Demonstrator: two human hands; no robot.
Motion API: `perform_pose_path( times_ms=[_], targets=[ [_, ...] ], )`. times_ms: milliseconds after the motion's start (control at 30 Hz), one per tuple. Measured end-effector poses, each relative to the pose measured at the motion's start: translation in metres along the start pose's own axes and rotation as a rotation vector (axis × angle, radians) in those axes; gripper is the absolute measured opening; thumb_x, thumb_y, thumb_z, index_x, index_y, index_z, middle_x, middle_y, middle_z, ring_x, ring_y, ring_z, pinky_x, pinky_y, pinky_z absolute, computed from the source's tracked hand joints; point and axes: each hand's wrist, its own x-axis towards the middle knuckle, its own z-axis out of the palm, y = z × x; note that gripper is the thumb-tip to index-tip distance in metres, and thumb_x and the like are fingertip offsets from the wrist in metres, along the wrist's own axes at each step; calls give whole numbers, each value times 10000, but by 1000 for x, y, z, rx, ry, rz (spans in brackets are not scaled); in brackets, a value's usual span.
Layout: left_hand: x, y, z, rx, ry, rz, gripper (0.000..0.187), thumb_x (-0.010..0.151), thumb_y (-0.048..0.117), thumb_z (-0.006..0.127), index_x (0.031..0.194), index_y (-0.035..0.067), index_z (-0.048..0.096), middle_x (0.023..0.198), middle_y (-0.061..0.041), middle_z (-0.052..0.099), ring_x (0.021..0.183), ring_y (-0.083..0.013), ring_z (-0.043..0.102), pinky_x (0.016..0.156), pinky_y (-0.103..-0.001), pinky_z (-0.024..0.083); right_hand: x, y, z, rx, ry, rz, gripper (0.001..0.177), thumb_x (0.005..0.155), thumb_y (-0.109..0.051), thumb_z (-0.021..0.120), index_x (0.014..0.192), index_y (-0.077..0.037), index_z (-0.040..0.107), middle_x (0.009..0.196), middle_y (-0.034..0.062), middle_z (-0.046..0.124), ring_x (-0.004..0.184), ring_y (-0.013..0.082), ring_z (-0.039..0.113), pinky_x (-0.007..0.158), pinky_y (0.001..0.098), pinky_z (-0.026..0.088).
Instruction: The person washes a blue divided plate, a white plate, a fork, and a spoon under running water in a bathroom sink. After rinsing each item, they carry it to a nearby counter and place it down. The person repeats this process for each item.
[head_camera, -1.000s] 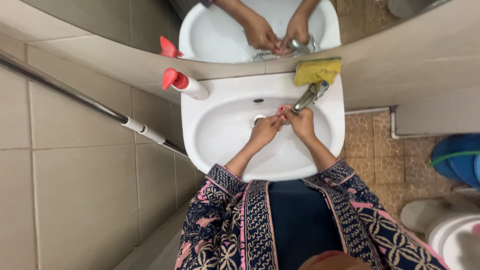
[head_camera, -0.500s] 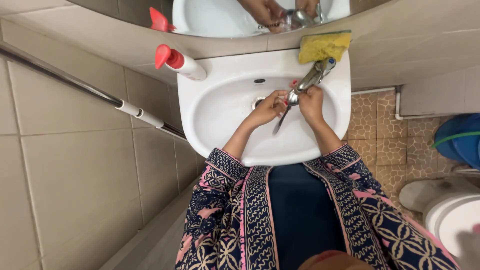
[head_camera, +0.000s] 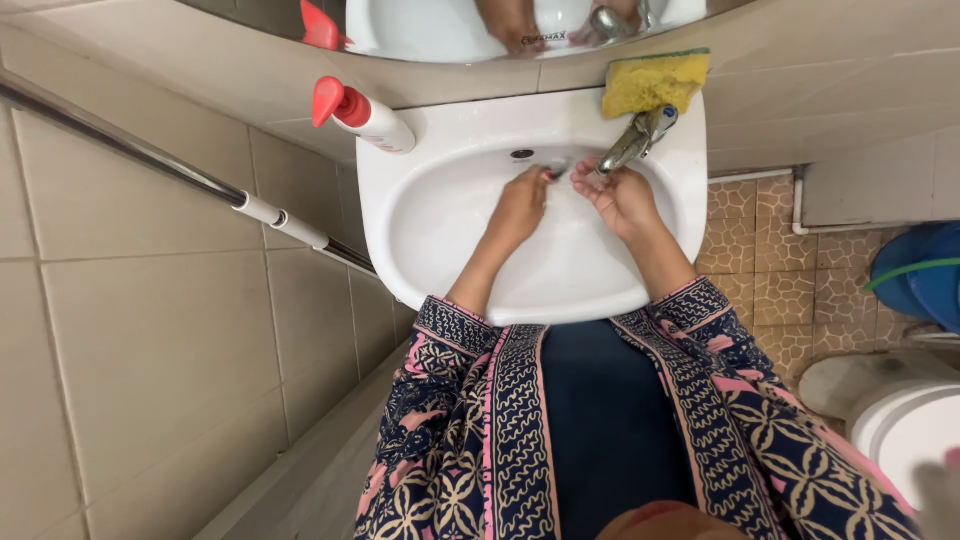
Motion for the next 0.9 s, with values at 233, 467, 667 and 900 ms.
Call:
perform_pose_path(
  times_ms=[233, 467, 667, 900],
  targets=[
    [8, -10, 9, -245, -200, -299, 368, 778, 26, 471, 1145, 20, 447, 968, -269, 580, 561, -302, 644, 414, -270, 563, -18, 14, 44, 330, -226, 230, 163, 846, -56, 467, 882, 26, 603, 868, 135, 628, 841, 233, 618, 737, 281, 494],
    [22, 0, 37, -553, -376, -174, 281, 854, 91, 364, 1110, 57, 476, 1032, -100, 624, 907, -172, 622, 611, -286, 508, -60, -85, 132, -712, -323, -442, 182, 928, -158, 442, 964, -48, 582, 928, 87, 599, 843, 184, 579, 636, 217, 421],
    [15, 12, 31, -626, -410, -107, 281, 856, 109, 369, 1098, 73, 507, 1042, -77, 638, 975, -167, 623, 661, -283, 501, -52, -124, 136, -1604, -436, -1003, 201, 948, -50, 457, 976, 79, 608, 1025, 171, 622, 981, 307, 551, 830, 384, 382],
    [17, 8, 36, -661, -387, -67, 282, 862, 118, 356, 1105, 87, 496, 1025, -89, 640, 959, -173, 628, 659, -277, 507, -52, -126, 120, -1497, -492, -893, 198, 958, -78, 471, 1025, 39, 616, 1042, 147, 613, 993, 268, 547, 839, 352, 400]
  ],
)
